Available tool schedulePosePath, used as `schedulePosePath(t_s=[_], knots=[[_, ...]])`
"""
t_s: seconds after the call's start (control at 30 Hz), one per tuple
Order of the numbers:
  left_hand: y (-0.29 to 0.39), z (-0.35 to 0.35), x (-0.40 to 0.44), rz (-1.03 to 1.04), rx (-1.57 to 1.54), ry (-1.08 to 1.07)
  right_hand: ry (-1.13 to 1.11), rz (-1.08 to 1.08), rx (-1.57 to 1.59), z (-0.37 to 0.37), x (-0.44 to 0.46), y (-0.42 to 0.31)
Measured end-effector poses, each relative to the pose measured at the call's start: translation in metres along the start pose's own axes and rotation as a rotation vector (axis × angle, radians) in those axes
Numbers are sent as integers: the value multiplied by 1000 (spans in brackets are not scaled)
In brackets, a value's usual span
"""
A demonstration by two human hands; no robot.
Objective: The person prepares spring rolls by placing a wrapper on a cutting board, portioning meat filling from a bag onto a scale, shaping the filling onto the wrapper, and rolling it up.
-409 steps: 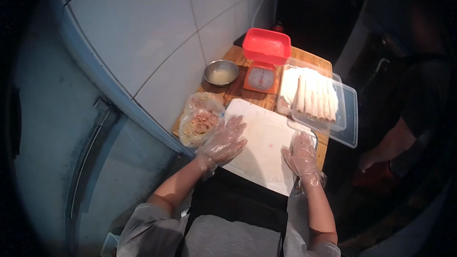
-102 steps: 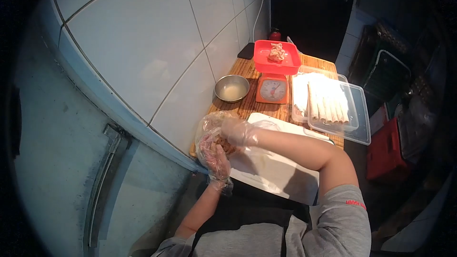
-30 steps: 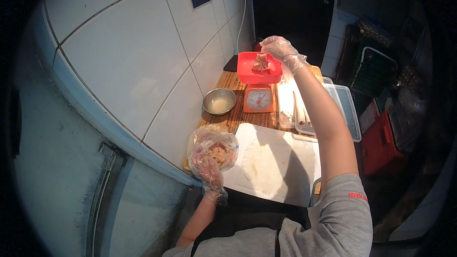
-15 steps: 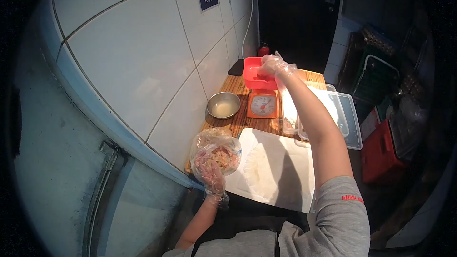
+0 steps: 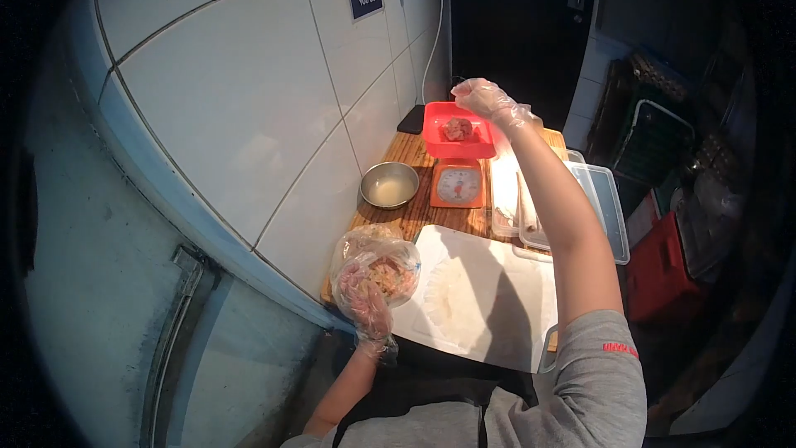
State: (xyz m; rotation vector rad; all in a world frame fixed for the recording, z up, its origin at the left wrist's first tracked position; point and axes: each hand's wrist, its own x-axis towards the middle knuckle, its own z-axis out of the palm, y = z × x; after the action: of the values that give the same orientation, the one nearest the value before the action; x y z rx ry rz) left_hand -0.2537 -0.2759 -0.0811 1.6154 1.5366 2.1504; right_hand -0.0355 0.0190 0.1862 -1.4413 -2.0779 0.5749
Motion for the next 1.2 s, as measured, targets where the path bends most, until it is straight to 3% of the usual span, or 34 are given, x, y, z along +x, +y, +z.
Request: schedulePosePath(t_s=[0.23,0.33,0.47,0.57,0.67,0.77,0.87,0.93,0.97,1.0,1.1,1.2], knots=[[2,-1,0,-20,68,-20,-79,35,-323,14,-21,-28],[4,1,0,-52,18,7,-46,-179,-673,34,5,-6],[-3,0,-1,-2,68,2,-48,-94,-571,37,12,-4],[0,0,0,5,56,2,50,-34,-345,34,2,-5],[-2,1,-3,-34,34,5,-55,57,-252,25,8,-1],[0,0,-1,-43,44,-6,81,19,-53,24,9,13],[11,0,4,-69,-26,-29,21,88,537,24,29,51],[10,0,3,-54,-22,-42,87,-144,402,22,28,55],[4,-2,1,-21,22,-47,98,-38,518,20,25,58],[1,-2,0,11,66,-52,109,69,634,13,12,43],[10,1,3,-46,-26,-34,17,-7,793,3,4,26],[-6,0,-3,11,71,-40,-36,-83,1015,3,-14,0]])
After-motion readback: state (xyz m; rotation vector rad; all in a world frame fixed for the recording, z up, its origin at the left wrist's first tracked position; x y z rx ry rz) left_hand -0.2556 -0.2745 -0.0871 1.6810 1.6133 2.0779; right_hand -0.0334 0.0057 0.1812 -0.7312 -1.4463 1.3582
